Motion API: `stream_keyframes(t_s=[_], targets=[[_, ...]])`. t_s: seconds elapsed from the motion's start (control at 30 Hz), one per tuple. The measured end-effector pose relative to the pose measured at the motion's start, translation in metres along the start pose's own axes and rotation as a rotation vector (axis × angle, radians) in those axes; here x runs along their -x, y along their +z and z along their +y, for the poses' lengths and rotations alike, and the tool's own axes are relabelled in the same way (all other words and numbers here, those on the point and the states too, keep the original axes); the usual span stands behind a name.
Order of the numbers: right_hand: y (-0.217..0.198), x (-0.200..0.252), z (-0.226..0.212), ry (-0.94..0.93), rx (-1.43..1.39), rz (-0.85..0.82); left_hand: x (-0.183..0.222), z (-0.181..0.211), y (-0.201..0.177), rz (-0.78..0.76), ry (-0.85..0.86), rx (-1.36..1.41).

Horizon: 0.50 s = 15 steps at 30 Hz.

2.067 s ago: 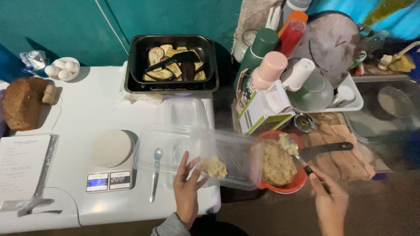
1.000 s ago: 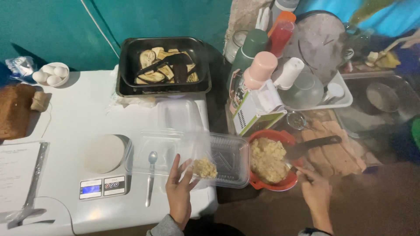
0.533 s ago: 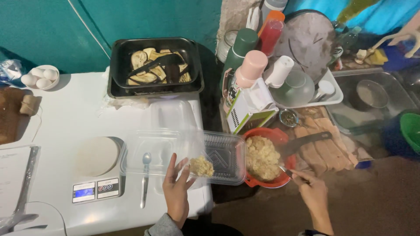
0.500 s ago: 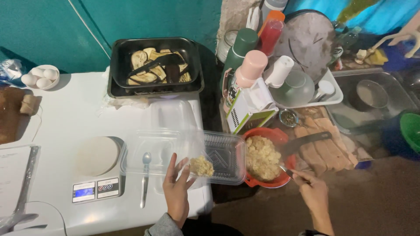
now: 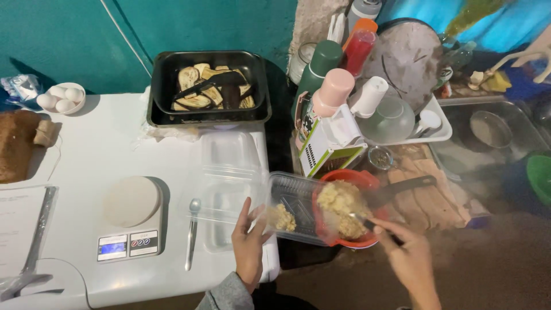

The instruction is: Packaging mashed food into plastic containers and weighing them using a digital scale.

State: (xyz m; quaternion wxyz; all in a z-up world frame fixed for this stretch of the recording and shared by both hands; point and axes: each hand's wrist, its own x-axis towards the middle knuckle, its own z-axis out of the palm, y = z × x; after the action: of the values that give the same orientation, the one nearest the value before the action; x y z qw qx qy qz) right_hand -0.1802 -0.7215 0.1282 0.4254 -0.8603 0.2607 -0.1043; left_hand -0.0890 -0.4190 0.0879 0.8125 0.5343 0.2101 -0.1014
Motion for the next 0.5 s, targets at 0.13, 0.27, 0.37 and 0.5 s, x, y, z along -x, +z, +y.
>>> stream_keyframes(t_s=[0.13, 0.27, 0.37, 0.5], targets=[[0.053, 0.013, -0.034, -0.388, -0.065, -0.084, -0.003, -0.006, 0.004, -0.048, 0.025, 0.040], [0.075, 0.035, -0.084, -0.331, 0.205, -0.032, -0.001, 0.003, 0.005, -0.034, 0.010, 0.027], [0.088, 0.040, -0.075, -0.618, 0.236, 0.118, 0.000, 0.009, 0.005, -0.003, -0.004, 0.009], [0.095, 0.043, -0.075, -0.693, 0.246, 0.180, -0.003, 0.013, 0.002, -0.014, 0.013, 0.016]])
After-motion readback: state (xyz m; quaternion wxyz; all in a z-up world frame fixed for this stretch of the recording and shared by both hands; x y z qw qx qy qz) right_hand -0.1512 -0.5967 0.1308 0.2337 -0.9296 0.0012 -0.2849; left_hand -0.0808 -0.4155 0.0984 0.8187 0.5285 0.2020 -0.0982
